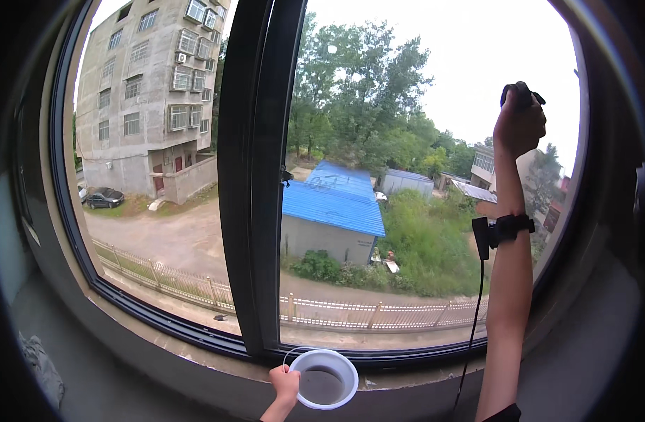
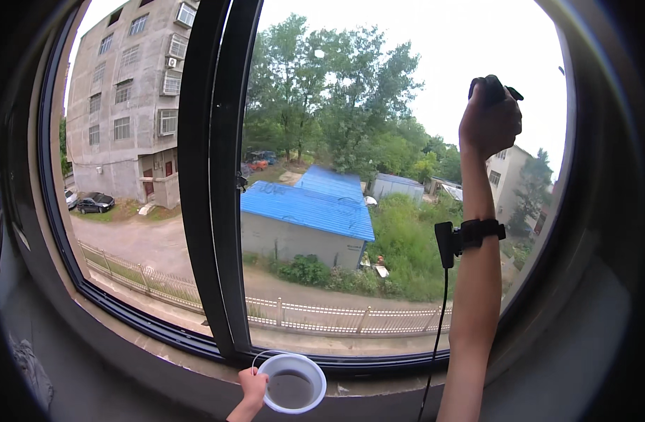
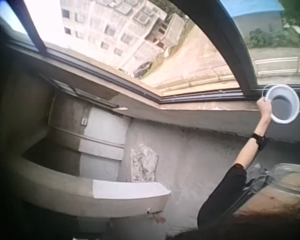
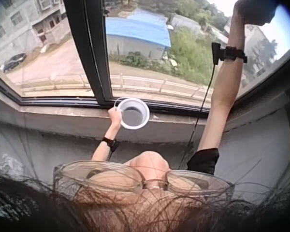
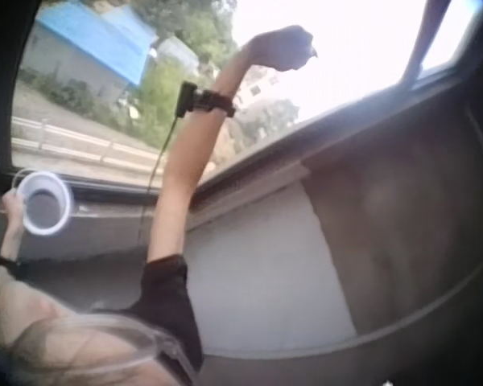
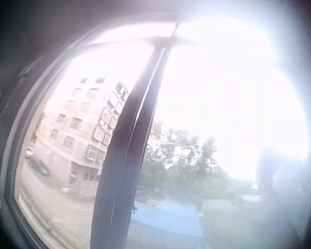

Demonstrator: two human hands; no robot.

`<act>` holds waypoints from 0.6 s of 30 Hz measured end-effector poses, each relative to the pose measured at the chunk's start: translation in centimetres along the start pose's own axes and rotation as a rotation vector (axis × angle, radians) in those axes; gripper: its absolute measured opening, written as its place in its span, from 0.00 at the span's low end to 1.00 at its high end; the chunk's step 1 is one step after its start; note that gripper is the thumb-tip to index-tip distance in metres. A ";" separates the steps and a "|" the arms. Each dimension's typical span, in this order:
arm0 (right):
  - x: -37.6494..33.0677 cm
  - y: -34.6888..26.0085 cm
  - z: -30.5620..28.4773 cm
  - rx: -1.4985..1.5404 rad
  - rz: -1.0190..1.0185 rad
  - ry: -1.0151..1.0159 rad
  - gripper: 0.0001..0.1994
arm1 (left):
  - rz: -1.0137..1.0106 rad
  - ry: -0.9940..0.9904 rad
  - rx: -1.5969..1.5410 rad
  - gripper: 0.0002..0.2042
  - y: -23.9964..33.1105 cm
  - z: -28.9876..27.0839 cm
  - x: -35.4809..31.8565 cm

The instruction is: Cleaning a window frame and glass using a wet cloth and a bucket of water on a balcony.

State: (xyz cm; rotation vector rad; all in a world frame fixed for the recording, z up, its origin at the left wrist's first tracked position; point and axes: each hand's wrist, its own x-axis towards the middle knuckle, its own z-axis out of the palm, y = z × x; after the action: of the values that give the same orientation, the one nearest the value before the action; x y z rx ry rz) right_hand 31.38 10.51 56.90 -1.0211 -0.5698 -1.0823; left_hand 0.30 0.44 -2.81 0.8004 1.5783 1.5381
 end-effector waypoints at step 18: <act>-25.3 -20.4 -8.8 0.659 -0.836 -0.415 0.26 | 0.040 -0.057 0.020 0.12 0.9 0.0 -0.1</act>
State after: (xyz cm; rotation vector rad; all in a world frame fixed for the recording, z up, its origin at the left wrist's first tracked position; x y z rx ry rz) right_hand 1.93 11.77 40.63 -0.3930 -1.6658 -1.2528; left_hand 0.27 0.44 -1.91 0.8840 1.5465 1.5163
